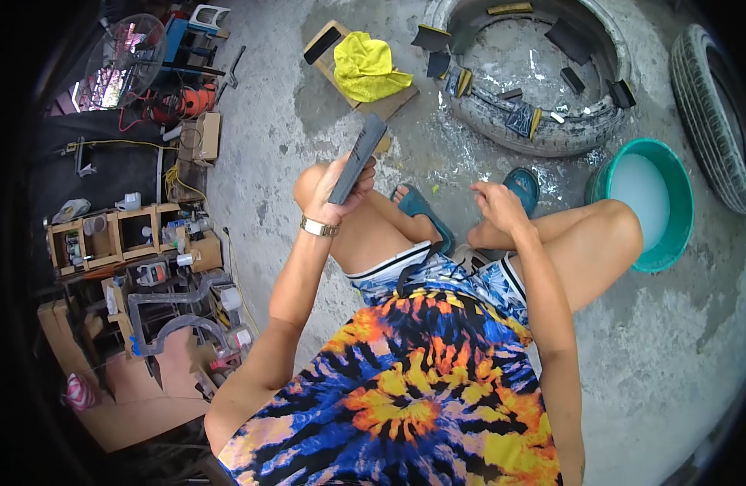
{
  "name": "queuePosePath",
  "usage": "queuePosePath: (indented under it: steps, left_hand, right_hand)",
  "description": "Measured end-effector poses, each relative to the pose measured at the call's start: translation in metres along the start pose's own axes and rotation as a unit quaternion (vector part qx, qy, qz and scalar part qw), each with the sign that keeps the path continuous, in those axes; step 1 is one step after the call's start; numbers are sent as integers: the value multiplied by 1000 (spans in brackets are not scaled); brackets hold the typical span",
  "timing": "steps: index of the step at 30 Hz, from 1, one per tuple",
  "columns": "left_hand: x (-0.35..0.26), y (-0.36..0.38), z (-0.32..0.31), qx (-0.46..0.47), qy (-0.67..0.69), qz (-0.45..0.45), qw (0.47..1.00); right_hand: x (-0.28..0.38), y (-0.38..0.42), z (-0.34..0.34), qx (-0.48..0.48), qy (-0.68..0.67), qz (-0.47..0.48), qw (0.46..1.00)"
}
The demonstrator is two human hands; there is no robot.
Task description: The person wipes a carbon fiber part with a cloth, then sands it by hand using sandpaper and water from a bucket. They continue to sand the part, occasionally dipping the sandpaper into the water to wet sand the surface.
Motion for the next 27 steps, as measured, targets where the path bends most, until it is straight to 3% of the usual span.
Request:
queuePosePath:
  steps: [6, 9, 11, 12, 14, 16, 18, 22, 24, 27]
  left_hand:
    - [19, 15, 8, 57, 64, 59, 995]
    - [31, 19, 18, 91, 30, 108, 990]
    - [35, 29, 14, 54, -77, 150, 984]
    - [36, 31, 14, 51, -61, 149, 986]
    - [38, 38, 13, 89, -192, 158, 965]
    - [45, 46, 17, 40, -166, 185, 968]
    - [54, 49, 21, 98, -67, 225, 967]
    - [64, 52, 33, 97, -60, 207, 972]
    - [69, 51, 42, 157, 10, 237, 959]
    - [77, 49, 52, 123, -8, 226, 966]
  right_hand:
    - [7, 0, 2, 9, -26, 9, 1000]
    - [27, 6, 11, -6, -57, 51, 997]
    - [44, 12, 17, -10, -119, 75, 990]
    - [52, 16, 20, 4, -109, 72, 991]
    - [68, 25, 26, 6, -157, 62, 986]
    - [82, 36, 25, 26, -195, 67, 978]
    - [90, 43, 23, -24, -268, 52, 962]
    - [103, 49, 17, 0, -311, 32, 950]
    - [104, 49, 12, 16, -318, 29, 947]
    - [106, 47, 4, 25, -318, 43, 947]
Point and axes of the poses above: each hand's wrist, its own y-axis away from the middle knuckle, its own z-axis out of the back of the hand, x = y × z, the point moved 3 cm from there along -y, towards the middle knuckle, and after that the axes turned 6 degrees about -z, right-handed, at the moved point
